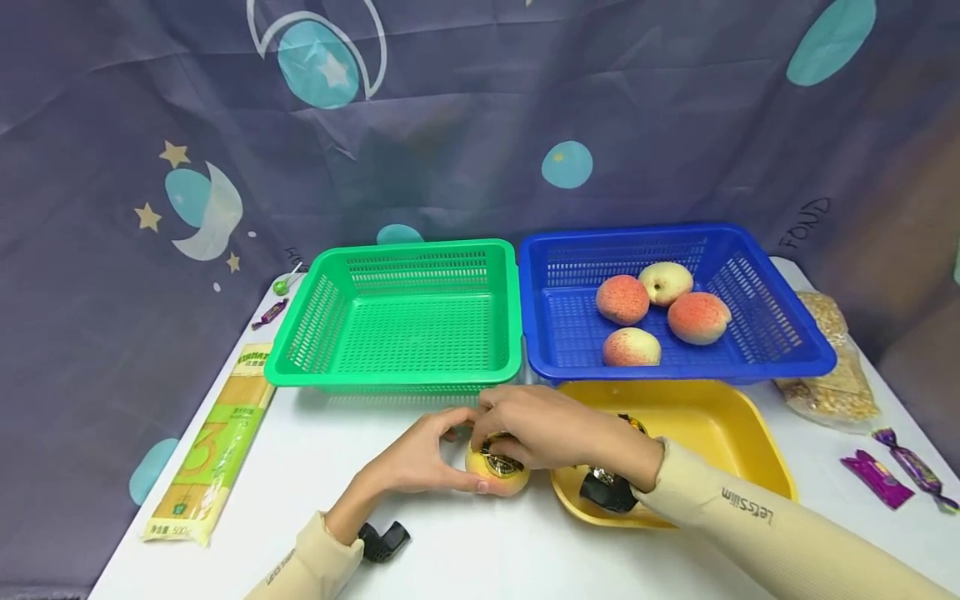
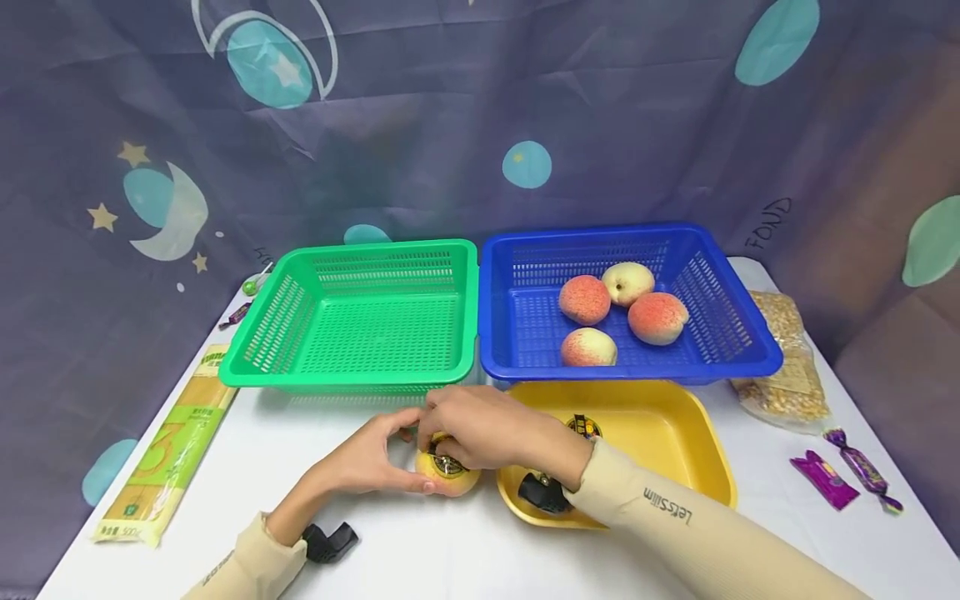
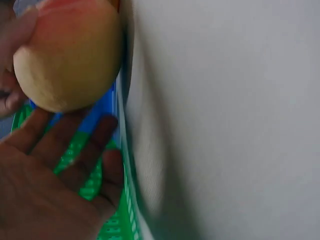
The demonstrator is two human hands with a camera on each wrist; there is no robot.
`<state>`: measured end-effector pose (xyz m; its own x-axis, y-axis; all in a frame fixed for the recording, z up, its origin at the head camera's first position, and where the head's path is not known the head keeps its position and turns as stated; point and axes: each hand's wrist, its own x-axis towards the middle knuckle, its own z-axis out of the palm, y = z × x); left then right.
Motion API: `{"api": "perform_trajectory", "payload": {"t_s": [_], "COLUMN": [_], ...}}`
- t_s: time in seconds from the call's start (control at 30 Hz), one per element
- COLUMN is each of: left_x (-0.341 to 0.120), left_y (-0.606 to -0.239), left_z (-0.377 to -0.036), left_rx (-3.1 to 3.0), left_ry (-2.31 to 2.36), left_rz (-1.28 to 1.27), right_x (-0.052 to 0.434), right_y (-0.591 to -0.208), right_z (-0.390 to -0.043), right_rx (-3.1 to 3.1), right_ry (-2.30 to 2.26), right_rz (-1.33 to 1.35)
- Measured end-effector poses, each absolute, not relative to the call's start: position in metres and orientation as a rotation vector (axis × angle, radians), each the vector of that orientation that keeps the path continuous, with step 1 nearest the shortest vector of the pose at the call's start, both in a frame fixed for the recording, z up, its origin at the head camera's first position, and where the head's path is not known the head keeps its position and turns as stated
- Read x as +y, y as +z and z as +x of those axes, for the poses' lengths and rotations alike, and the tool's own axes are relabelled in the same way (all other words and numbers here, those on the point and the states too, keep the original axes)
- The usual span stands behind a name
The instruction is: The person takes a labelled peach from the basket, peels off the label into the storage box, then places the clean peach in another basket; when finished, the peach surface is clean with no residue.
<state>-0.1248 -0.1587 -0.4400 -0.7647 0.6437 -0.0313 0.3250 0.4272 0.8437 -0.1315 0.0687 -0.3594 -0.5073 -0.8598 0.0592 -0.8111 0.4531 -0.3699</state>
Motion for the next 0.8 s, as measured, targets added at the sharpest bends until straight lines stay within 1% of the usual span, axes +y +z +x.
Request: {"api": "perform_trajectory", "payload": {"t_s": [0.27,0.43,0.63,0.8], "left_x": [-0.166,-0.173,-0.175,-0.174], "left_y": [-0.429,-0.426,-0.425,-0.423], "left_z": [-0.132,-0.138,-0.141,-0.143], "left_rx": [2.334,2.32,2.286,2.265], "left_ry": [1.182,1.15,1.134,1.115], "left_rz": [0.862,0.876,0.872,0.855], "right_x": [0.073,0.087,0.119,0.162], "right_y": [-0.353,-0.35,-0.339,-0.333], "right_z": [-0.132,-0.13,-0.127,-0.12], "right_rx": [2.55,2.574,2.529,2.465], "right_ry": [-0.655,-0.799,-1.06,-1.188], "right_rz": [-1.489,-1.411,-1.224,-1.091]}}
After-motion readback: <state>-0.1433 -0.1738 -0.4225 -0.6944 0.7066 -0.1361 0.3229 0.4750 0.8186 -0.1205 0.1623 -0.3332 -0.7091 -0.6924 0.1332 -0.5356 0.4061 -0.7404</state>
